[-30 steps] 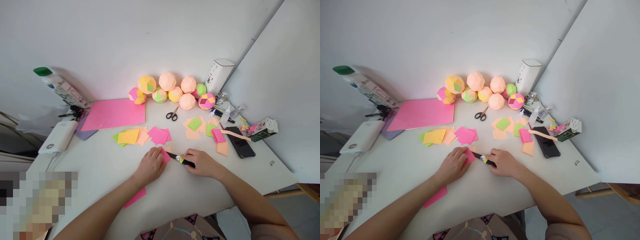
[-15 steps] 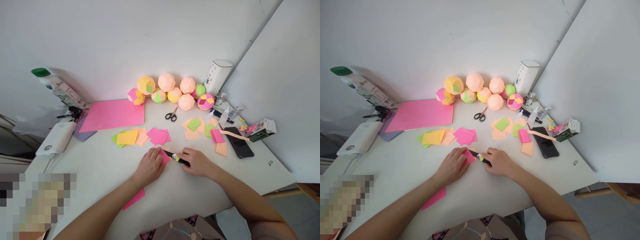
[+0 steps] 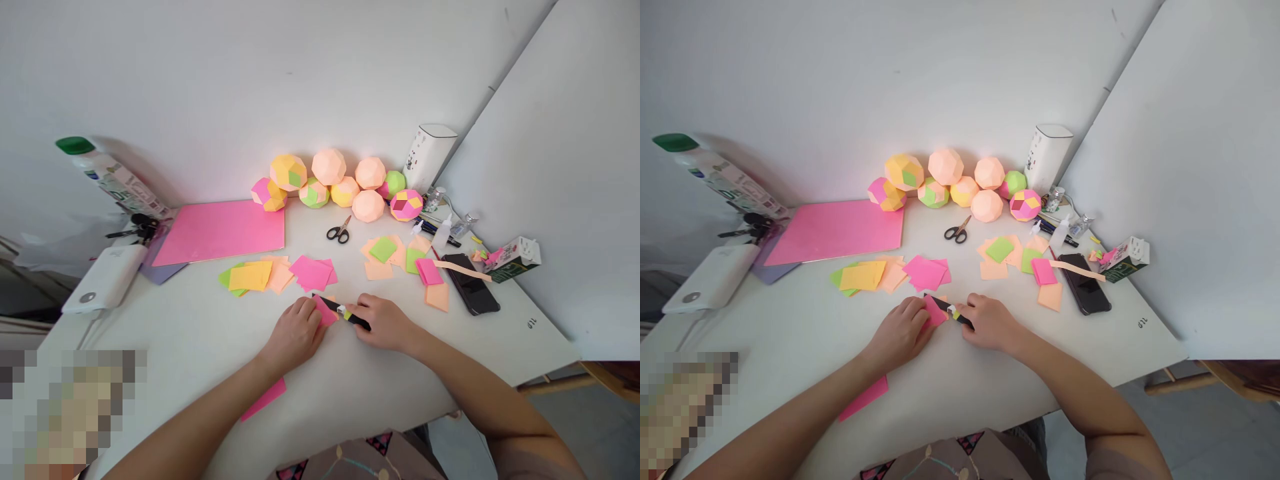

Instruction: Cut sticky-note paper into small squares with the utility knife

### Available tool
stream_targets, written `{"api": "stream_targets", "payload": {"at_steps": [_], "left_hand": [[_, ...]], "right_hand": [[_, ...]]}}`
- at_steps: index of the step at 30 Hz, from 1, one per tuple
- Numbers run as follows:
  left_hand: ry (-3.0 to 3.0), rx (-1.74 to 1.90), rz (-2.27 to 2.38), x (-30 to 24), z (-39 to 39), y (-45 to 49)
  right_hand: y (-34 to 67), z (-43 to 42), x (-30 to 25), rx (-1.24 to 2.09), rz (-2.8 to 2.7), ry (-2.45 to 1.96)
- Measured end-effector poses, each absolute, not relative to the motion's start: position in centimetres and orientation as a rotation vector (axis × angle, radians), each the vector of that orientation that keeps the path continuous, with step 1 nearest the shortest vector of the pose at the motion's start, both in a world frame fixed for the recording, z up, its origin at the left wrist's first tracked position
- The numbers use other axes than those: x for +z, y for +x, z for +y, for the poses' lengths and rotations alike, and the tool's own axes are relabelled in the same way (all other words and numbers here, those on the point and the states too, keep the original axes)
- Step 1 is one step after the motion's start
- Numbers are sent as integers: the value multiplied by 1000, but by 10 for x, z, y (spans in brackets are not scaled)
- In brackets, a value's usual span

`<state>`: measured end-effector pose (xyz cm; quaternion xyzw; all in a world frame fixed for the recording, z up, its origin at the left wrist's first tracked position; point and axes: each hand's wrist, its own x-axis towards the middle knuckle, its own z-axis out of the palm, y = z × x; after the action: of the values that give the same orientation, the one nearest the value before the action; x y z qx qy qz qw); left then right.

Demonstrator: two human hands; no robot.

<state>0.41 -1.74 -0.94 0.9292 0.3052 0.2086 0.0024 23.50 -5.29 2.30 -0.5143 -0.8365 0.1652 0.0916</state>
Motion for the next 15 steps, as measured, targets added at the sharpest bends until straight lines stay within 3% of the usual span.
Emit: {"api": "stream_targets", "payload": {"at_steps": [15], "left_hand": [[2930,671,931,-7,-17,5]], "right_hand": [[233,-53,21,503,-2457,-1561]]}}
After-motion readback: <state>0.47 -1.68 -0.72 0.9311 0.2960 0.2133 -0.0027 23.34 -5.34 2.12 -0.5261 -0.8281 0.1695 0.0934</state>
